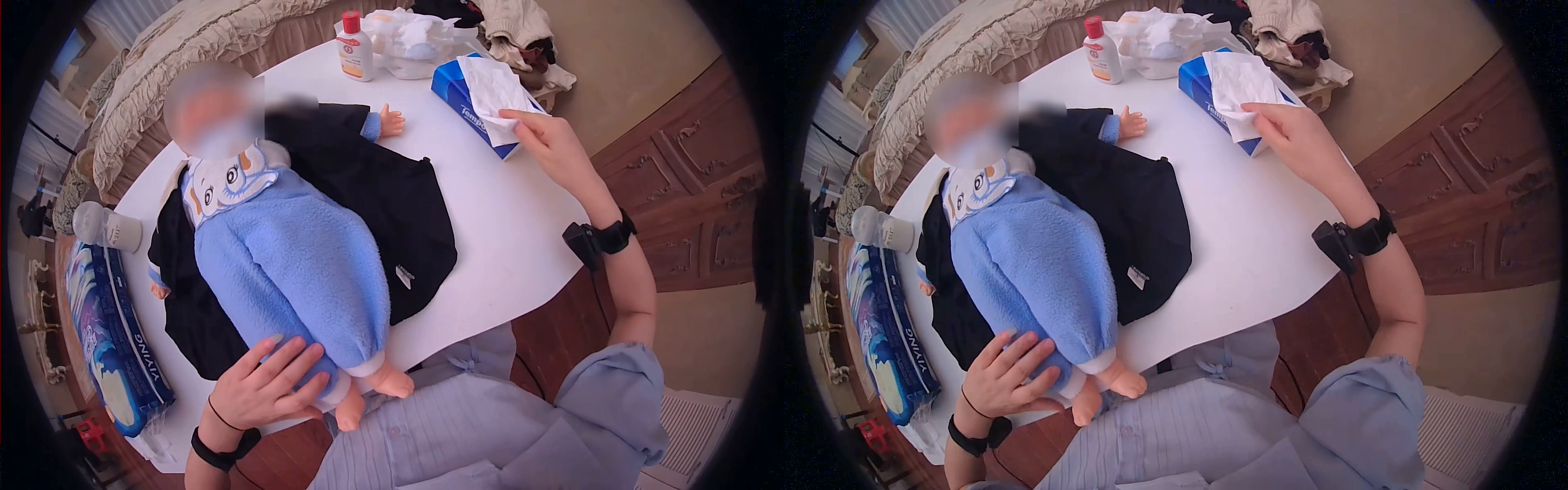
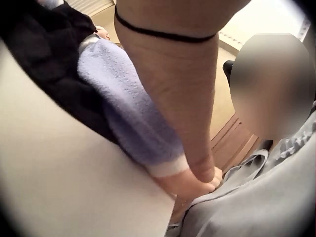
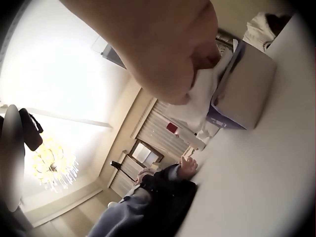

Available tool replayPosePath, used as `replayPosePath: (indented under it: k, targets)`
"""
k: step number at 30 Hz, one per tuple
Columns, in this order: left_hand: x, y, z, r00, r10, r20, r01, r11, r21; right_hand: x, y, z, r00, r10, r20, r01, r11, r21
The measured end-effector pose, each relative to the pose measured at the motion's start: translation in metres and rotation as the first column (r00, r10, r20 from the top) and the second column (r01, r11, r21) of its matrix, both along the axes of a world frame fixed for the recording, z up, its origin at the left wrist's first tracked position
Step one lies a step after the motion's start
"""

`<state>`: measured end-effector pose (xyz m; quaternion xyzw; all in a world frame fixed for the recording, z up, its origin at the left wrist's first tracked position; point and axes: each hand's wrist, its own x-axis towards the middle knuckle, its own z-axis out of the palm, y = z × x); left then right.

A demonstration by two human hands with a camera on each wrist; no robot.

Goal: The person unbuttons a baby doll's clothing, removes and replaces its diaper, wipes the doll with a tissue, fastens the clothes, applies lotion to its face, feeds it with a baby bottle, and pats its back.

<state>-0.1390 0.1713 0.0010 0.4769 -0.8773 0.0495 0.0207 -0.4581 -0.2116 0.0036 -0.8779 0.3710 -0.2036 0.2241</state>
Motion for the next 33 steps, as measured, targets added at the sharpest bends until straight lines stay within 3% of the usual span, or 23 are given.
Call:
replayPosePath:
  k: [2,4,5,7,8,10,11,13,14,15,16,17,18,19,20,22,25,27,28,30,31,32,33]
  targets:
    - [-0.002,0.001,-0.001,0.999,0.042,0.019,-0.042,0.999,0.006,0.001,0.001,-0.003,0.999,-0.025,-0.030,0.027,0.998,0.053]
    - [0.001,-0.001,0.000,0.986,-0.007,0.166,0.018,0.998,-0.064,0.004,0.003,-0.007,0.999,-0.009,-0.040,0.002,0.982,-0.187]
    - [0.001,-0.001,-0.002,0.986,-0.004,0.168,0.015,0.998,-0.067,0.006,0.005,-0.010,0.999,-0.007,-0.038,0.000,0.982,-0.190]
    - [-0.003,-0.003,-0.009,0.983,-0.102,0.153,0.120,0.986,-0.116,0.011,0.007,-0.017,0.997,0.034,-0.076,-0.071,0.825,-0.561]
    - [-0.007,-0.005,-0.006,0.983,-0.101,0.155,0.120,0.986,-0.118,0.012,0.006,-0.020,0.997,0.034,-0.075,-0.071,0.823,-0.563]
    - [-0.020,-0.010,0.001,0.996,-0.052,0.066,0.055,0.997,-0.052,0.010,0.002,-0.026,0.986,0.029,-0.162,-0.123,0.784,-0.609]
    - [-0.026,-0.012,0.002,0.998,-0.026,-0.060,0.029,0.998,0.051,0.010,0.001,-0.024,0.986,0.029,-0.162,-0.123,0.783,-0.609]
    - [-0.035,-0.023,0.003,0.994,-0.085,-0.062,0.091,0.991,0.097,0.010,-0.001,-0.017,0.964,-0.183,-0.194,0.062,0.861,-0.504]
    - [-0.039,-0.028,0.004,0.987,-0.145,-0.067,0.153,0.977,0.146,0.005,-0.009,-0.014,0.964,-0.183,-0.193,0.062,0.860,-0.506]
    - [-0.042,-0.032,0.001,0.979,-0.164,-0.121,0.184,0.968,0.171,-0.002,-0.020,-0.009,0.971,-0.235,0.050,0.240,0.932,-0.272]
    - [-0.045,-0.036,0.000,0.978,-0.166,-0.123,0.185,0.968,0.169,-0.008,-0.027,-0.006,0.904,-0.333,0.268,0.343,0.939,0.010]
    - [-0.049,-0.040,-0.001,0.972,-0.217,-0.090,0.227,0.966,0.126,-0.005,-0.024,0.003,0.904,-0.335,0.266,0.345,0.939,0.009]
    - [-0.052,-0.044,-0.001,0.962,-0.267,-0.055,0.270,0.959,0.085,0.001,-0.017,0.019,0.750,-0.403,0.525,0.309,0.915,0.261]
    - [-0.053,-0.048,0.000,0.962,-0.268,-0.058,0.272,0.959,0.084,0.006,-0.011,0.030,0.512,-0.498,0.700,0.184,0.859,0.477]
    - [-0.054,-0.052,0.003,0.945,-0.326,0.010,0.324,0.941,0.095,0.009,-0.006,0.034,0.513,-0.498,0.699,0.185,0.860,0.476]
    - [-0.054,-0.058,0.005,0.923,-0.377,0.077,0.367,0.923,0.112,0.012,0.008,0.036,0.461,-0.555,0.692,-0.048,0.764,0.644]
    - [-0.053,-0.064,0.010,0.895,-0.442,0.058,0.431,0.892,0.138,0.020,0.023,0.021,0.520,-0.566,0.640,-0.142,0.681,0.719]
    - [-0.052,-0.063,0.028,0.905,-0.301,-0.301,0.331,0.942,0.051,0.034,0.041,0.015,0.541,-0.555,0.632,-0.140,0.681,0.719]
    - [-0.046,-0.063,0.041,0.913,-0.282,-0.296,0.313,0.948,0.062,0.041,0.051,0.012,0.558,-0.547,0.624,-0.124,0.689,0.715]
    - [-0.028,-0.068,0.065,0.827,-0.167,-0.537,0.247,0.966,0.081,0.056,0.064,-0.001,0.597,-0.490,0.635,-0.163,0.701,0.695]
    - [-0.020,-0.077,0.070,0.837,-0.144,-0.527,0.216,0.973,0.078,0.066,0.067,-0.012,0.604,-0.354,0.714,-0.128,0.841,0.525]
    - [-0.008,-0.088,0.073,0.739,-0.315,-0.595,0.329,0.940,-0.089,0.076,0.073,-0.016,0.611,-0.199,0.766,-0.099,0.941,0.324]
    - [0.006,-0.100,0.073,0.619,-0.480,-0.622,0.413,0.872,-0.262,0.084,0.090,-0.008,0.730,-0.098,0.676,-0.015,0.987,0.160]
